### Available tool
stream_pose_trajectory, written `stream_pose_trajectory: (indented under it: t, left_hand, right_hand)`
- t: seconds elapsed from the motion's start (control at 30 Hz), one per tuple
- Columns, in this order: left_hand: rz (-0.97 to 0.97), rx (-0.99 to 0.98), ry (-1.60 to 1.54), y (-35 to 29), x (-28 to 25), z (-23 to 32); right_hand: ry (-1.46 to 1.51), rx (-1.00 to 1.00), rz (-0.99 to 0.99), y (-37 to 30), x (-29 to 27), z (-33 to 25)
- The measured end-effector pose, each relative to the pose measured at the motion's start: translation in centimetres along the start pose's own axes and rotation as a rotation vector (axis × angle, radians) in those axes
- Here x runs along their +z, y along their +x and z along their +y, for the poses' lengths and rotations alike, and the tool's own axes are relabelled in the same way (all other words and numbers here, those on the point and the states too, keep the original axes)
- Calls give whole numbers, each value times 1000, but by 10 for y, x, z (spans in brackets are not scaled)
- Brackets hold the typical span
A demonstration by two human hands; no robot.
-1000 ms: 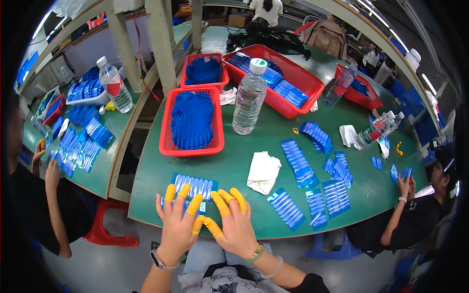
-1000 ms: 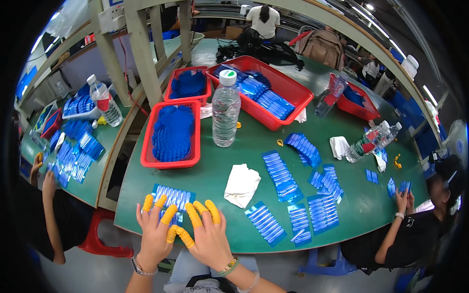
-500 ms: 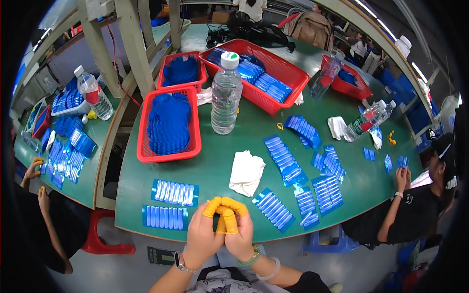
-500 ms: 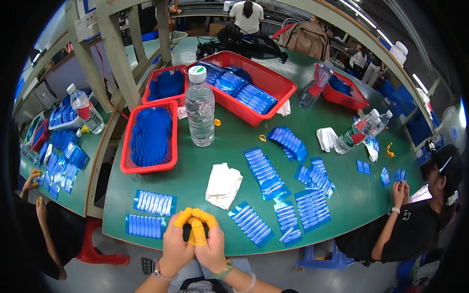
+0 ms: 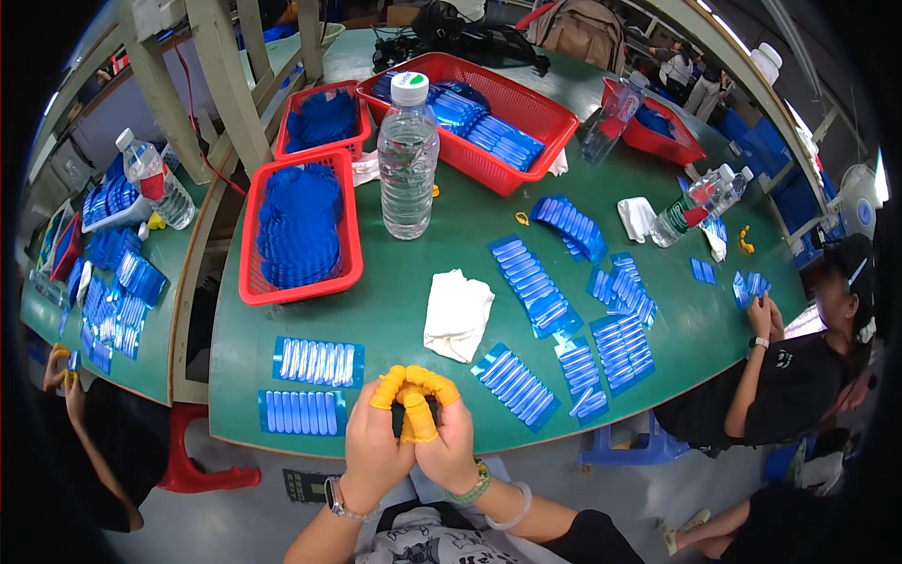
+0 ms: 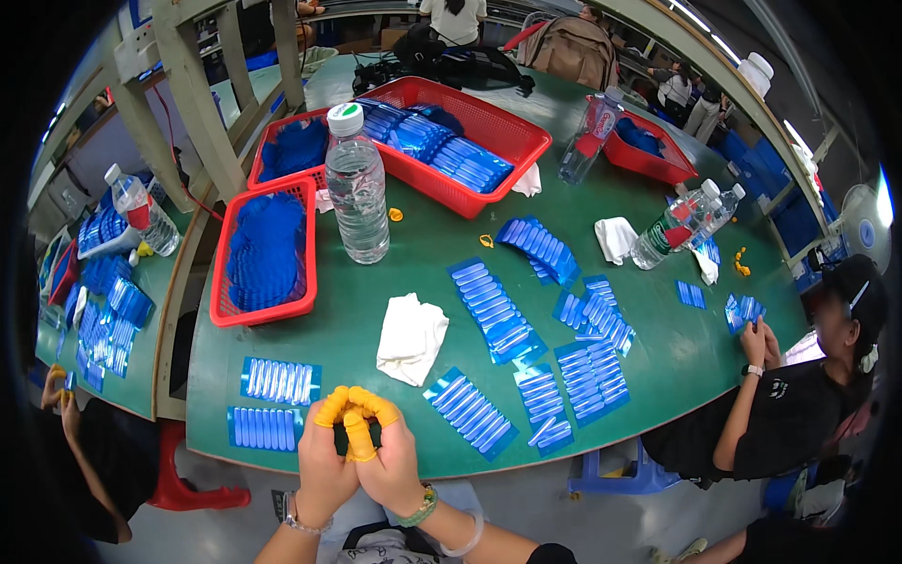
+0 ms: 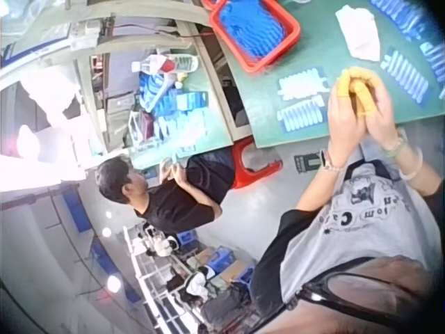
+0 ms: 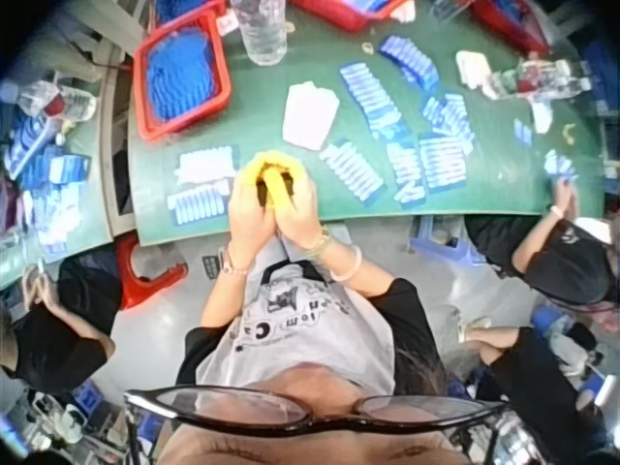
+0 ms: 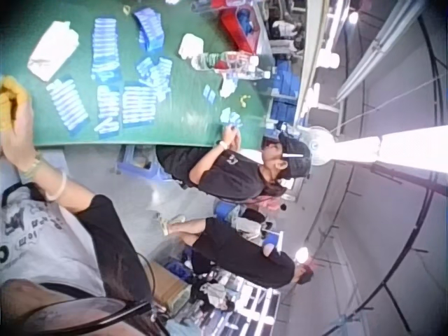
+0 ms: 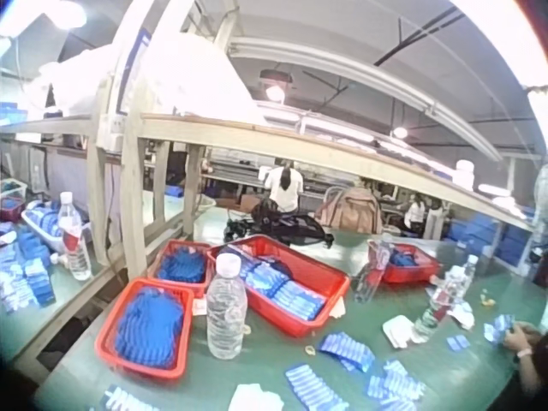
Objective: The person assembles small blue plastic components at a factory workbench, using tweezers to manipulate the parts.
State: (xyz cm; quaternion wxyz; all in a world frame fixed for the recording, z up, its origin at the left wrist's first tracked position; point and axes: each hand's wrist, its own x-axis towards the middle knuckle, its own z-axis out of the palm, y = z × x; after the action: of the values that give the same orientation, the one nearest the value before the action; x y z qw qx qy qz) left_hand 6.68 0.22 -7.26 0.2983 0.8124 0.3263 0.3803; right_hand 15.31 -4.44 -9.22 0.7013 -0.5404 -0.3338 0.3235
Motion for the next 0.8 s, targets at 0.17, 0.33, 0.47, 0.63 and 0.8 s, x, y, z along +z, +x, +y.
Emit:
stream_pose_trajectory:
  t: [0.17, 0.33, 0.47, 0.63, 0.8]
  left_hand:
    - [-1, 10, 2, 2, 2, 2]
    - [16, -5, 22, 0, 2, 1]
    - [8, -6, 34, 1, 3, 1]
    - [5, 5, 34, -1, 5, -2]
    - [4, -9, 46, -2, 6, 0]
  right_hand:
    - [-20, -7, 11, 0, -2, -2]
    - [-111, -25, -33, 2, -2, -5]
    - [-115, -33, -33, 3, -3, -7]
    - [-77, -28, -26, 2, -4, -5]
    - [-78, -15, -38, 2, -5, -10]
